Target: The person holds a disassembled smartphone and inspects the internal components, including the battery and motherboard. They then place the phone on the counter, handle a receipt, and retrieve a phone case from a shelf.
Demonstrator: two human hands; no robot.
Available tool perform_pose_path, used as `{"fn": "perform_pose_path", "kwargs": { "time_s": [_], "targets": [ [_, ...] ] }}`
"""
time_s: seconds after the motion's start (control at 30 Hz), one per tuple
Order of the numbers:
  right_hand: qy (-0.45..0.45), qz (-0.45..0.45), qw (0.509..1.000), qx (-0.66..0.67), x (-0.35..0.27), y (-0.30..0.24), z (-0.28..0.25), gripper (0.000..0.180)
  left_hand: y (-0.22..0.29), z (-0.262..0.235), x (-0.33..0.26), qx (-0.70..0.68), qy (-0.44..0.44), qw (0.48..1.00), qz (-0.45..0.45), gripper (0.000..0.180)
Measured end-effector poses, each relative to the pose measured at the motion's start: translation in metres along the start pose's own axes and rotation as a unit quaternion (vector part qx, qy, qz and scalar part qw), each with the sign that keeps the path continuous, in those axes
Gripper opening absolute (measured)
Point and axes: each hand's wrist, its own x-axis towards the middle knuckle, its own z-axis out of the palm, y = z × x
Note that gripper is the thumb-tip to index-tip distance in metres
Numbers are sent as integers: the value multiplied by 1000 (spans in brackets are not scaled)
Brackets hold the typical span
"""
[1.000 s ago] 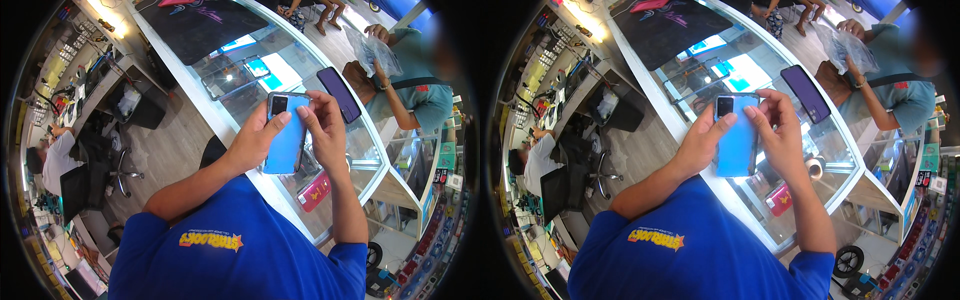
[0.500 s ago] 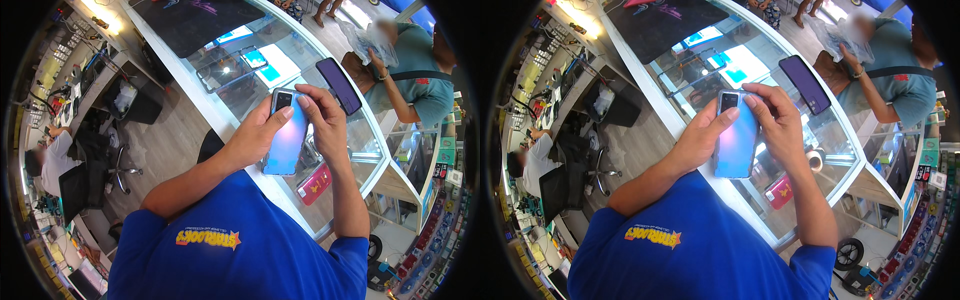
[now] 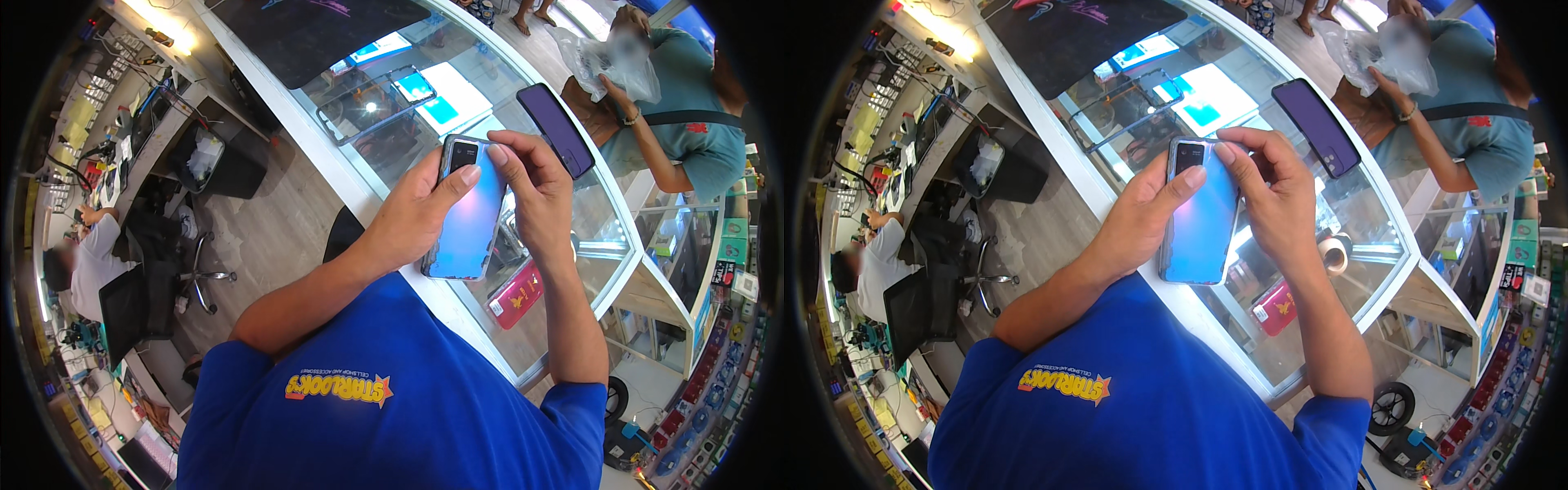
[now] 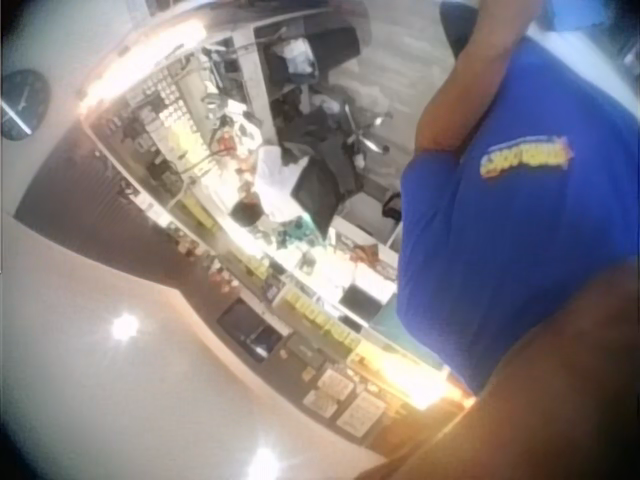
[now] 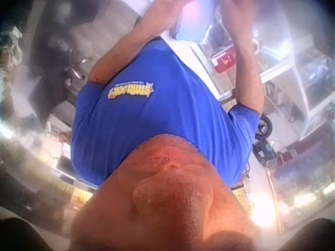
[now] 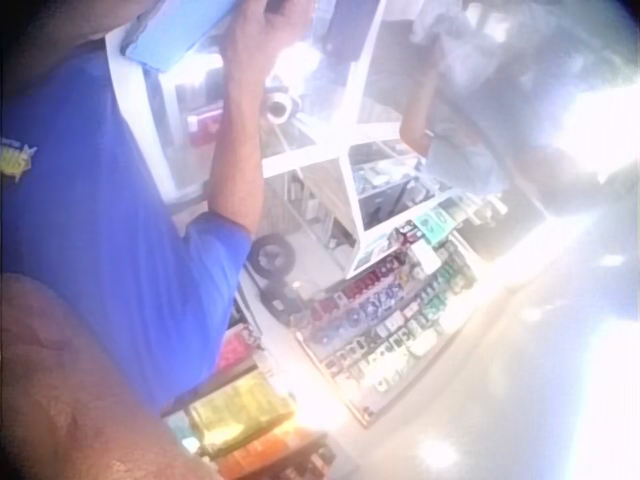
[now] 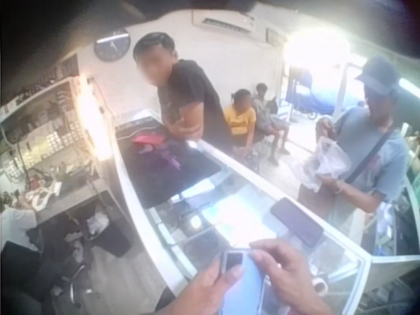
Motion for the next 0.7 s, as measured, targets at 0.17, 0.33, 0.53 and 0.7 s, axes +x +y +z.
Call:
{"fn": "perform_pose_path", "kwargs": {
  "time_s": [0.17, 0.33, 0.53, 0.7],
  "targets": [
    [24, -65, 996, -49, 3, 9, -3, 18, -4, 2, 0, -47, -1, 999, -26, 51],
    [33, 5, 997, 72, 3, 1, -5, 20, -3, 2, 2, -266, -3, 962, -59, 49],
    [11, 87, 963, 257, 5, 10, -27, 22, -5, -4, 0, -253, 42, 962, -88, 39],
    [12, 93, 932, 350, 7, 2, -32, 27, -8, -9, -3, -160, 26, 985, -52, 42]
  ]
}}
